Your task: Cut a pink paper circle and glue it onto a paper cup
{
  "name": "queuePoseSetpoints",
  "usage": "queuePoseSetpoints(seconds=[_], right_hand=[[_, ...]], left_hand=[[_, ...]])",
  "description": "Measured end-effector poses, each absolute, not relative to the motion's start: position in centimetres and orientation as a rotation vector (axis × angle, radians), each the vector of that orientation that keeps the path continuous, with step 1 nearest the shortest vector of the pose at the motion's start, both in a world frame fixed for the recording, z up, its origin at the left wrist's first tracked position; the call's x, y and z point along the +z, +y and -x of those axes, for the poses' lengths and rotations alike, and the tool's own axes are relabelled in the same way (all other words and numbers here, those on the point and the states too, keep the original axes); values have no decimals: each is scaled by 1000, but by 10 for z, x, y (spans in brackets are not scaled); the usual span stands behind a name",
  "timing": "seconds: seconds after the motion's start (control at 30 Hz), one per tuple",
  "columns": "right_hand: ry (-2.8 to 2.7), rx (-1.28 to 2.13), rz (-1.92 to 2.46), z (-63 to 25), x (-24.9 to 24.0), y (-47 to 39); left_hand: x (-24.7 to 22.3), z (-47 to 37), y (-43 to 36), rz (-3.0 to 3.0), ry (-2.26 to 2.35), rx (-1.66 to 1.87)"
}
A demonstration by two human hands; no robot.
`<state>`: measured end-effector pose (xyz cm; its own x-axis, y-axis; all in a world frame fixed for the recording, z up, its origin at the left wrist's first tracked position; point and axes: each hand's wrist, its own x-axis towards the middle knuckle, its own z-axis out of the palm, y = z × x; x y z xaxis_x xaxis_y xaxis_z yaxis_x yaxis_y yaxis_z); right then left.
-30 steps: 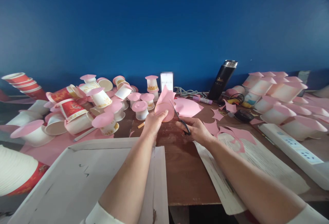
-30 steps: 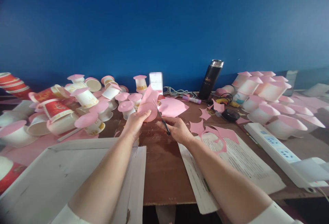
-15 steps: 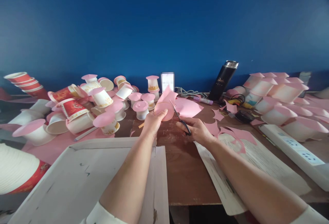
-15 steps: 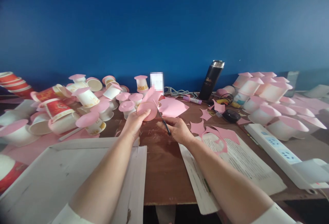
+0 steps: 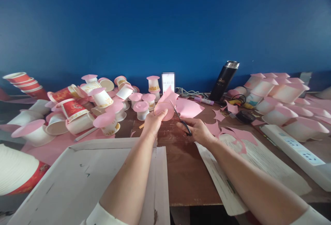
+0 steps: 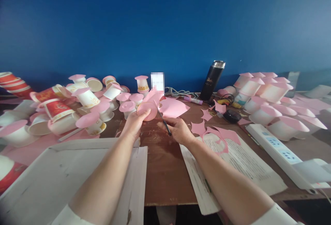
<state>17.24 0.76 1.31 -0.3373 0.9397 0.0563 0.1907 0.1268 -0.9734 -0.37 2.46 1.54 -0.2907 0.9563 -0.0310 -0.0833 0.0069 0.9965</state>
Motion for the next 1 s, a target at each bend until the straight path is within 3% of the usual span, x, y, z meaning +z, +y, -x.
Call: queuePoseSetpoints(seconds=[0.6,1.0], right_hand=[[-1540,1277,1153,-165,13,5],[-1573,1271,1159,-170,15,4]], left_hand=[[9,-4,27,-676,1145,1541],[7,-1,27,-914,1191,1426]])
